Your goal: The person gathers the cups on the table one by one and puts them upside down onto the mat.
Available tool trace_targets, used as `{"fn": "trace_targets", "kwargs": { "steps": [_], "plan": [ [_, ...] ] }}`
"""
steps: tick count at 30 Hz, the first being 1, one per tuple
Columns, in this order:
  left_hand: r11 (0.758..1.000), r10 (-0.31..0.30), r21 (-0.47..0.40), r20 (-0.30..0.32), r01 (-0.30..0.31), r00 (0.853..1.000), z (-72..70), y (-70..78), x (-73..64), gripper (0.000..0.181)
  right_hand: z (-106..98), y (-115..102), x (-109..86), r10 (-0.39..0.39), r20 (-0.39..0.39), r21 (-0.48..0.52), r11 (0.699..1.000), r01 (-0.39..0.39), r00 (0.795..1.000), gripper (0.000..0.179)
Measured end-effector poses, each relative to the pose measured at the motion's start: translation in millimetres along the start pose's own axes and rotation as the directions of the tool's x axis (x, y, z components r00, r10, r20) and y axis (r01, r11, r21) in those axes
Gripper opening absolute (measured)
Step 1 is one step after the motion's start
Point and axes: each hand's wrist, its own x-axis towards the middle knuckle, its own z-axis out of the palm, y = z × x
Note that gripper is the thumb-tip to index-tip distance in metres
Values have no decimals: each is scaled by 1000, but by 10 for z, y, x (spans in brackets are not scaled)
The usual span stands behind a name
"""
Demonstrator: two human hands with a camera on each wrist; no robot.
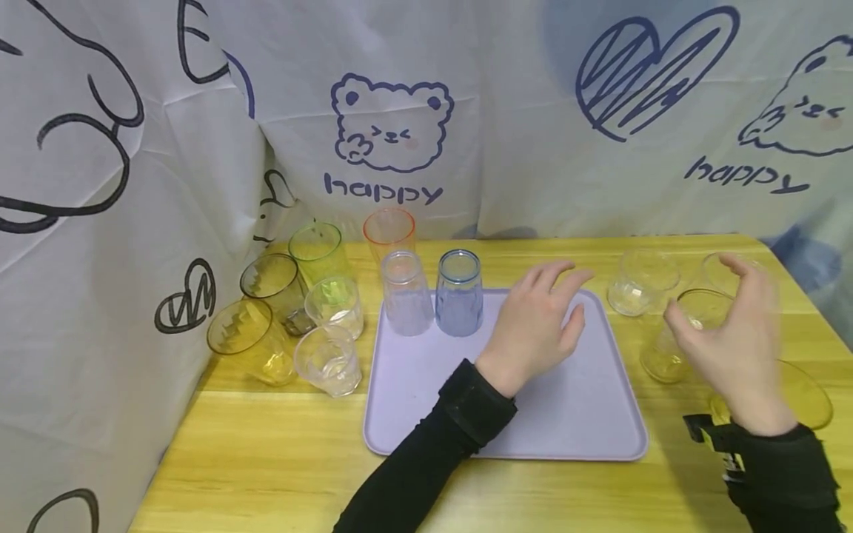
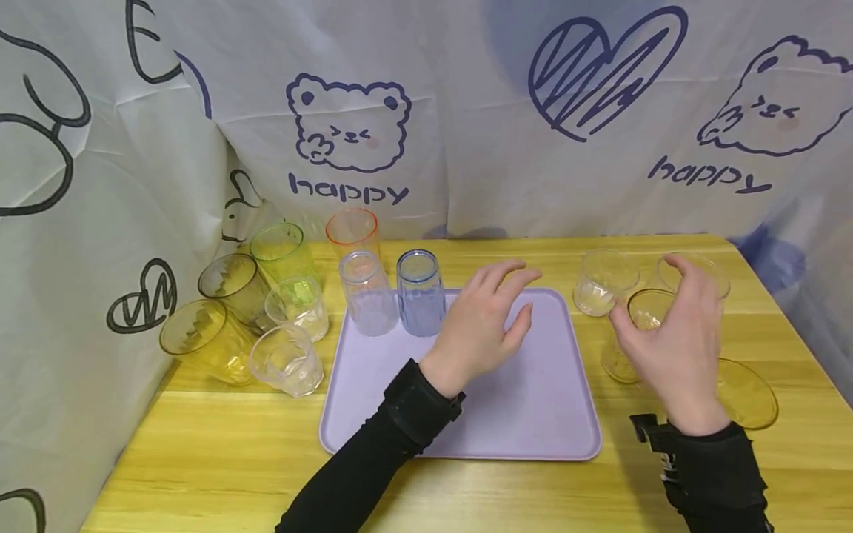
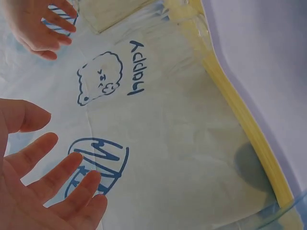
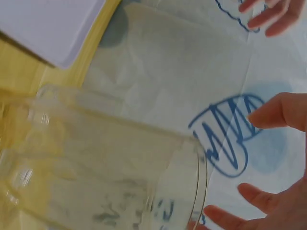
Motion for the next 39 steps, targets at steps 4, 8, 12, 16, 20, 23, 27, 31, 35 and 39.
{"fn": "trace_targets", "kwargs": {
  "steps": [4,8,12,16,20,23,27,31,35,39],
  "plan": [
    [1000,12,15,10,-12,1000,46,38,-11,40,-88,78,-39,81,43,-91,993,-77,996,79],
    [1000,17,5,3,-17,1000,69,52,-15,40,-112,144,-74,129,114,-161,981,-110,985,85],
    [1000,10,-5,8,-9,1000,89,59,-18,40,-72,205,-120,114,129,-145,985,-95,985,86],
    [1000,4,-10,22,-3,1000,103,66,-19,40,8,245,-164,104,75,-105,990,-96,992,85],
    [1000,2,-25,32,-1,999,117,71,-18,41,120,258,-192,70,-17,-11,997,-70,997,87],
    [999,-3,-52,37,5,999,122,78,-16,41,203,266,-218,67,-78,92,994,-60,995,85],
    [996,-9,-85,44,13,999,137,79,-17,41,283,294,-265,163,-111,267,955,-128,980,89],
    [991,-25,-128,59,32,998,169,66,-24,42,339,335,-304,306,-100,389,888,-246,947,95],
    [983,-44,-174,83,58,996,225,45,-36,43,402,369,-310,437,-43,522,777,-352,899,97],
    [978,-51,-196,116,73,992,292,33,-41,44,480,405,-294,494,-12,631,679,-376,870,96]
  ]
}}
